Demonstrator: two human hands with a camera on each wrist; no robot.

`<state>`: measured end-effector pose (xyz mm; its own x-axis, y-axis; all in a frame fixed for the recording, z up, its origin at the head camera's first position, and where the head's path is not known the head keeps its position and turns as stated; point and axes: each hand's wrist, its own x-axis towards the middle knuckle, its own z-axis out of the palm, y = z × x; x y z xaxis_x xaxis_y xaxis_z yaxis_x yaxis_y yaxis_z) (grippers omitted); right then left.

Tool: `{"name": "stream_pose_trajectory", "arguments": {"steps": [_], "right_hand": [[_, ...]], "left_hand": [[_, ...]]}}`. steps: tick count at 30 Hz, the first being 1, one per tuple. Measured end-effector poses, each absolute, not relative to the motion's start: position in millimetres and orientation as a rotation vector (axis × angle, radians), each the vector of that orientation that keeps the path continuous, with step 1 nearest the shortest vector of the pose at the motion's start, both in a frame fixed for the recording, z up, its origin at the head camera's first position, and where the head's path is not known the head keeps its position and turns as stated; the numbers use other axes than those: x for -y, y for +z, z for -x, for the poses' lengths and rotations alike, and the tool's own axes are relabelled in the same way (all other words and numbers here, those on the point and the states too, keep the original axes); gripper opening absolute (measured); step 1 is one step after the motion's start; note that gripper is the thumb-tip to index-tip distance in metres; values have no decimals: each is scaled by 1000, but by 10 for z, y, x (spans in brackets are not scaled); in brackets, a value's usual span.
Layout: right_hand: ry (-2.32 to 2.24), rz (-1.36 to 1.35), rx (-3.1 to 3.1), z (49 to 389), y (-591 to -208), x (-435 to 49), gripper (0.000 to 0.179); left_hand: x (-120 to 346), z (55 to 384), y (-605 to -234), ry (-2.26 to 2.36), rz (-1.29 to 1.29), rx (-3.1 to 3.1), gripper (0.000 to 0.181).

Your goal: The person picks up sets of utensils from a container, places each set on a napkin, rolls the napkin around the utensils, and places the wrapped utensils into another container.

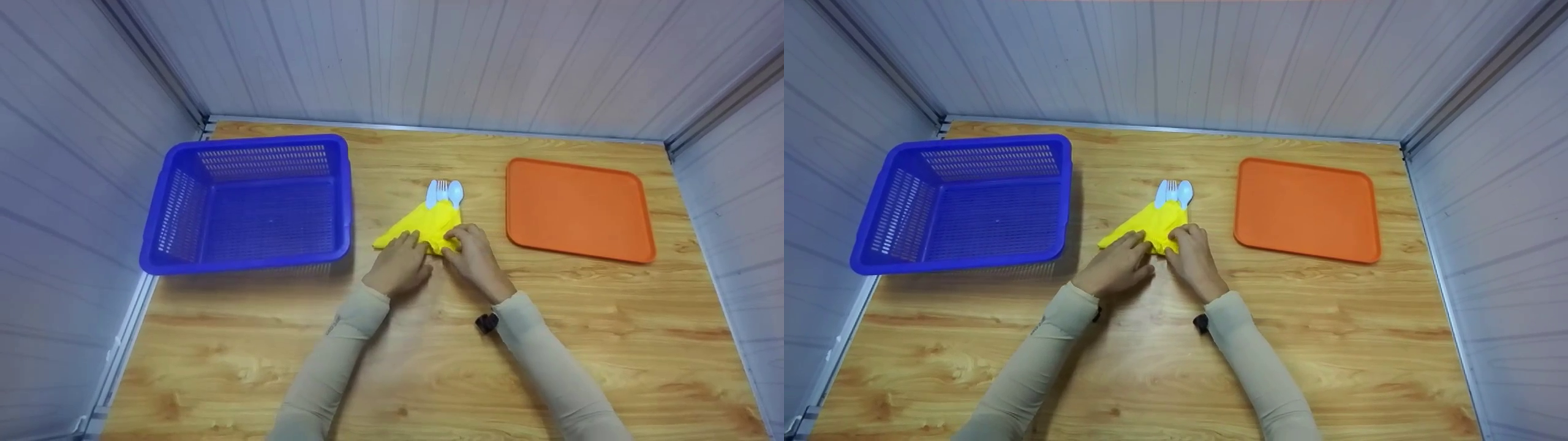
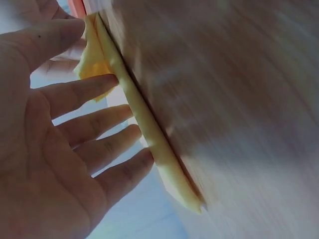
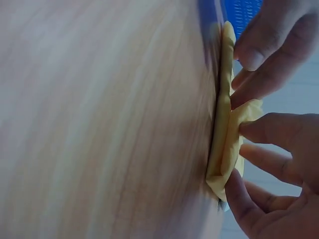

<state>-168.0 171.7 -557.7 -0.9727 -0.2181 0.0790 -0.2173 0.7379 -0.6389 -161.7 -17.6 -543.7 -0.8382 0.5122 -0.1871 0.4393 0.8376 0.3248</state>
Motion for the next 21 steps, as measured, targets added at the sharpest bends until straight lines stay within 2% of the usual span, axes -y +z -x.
{"name": "stream_pose_trajectory", "arguments": {"steps": [11,21], "right_hand": [[-900,464,-3038,1663,-5545,-1643,18],[-849,480,-3031,1683,-5563,-1661,19]], "left_hand": [[343,1683,-5459,429,-372,-2924,42],[390,1793,-5410,616,-79,-2850,50]]}}
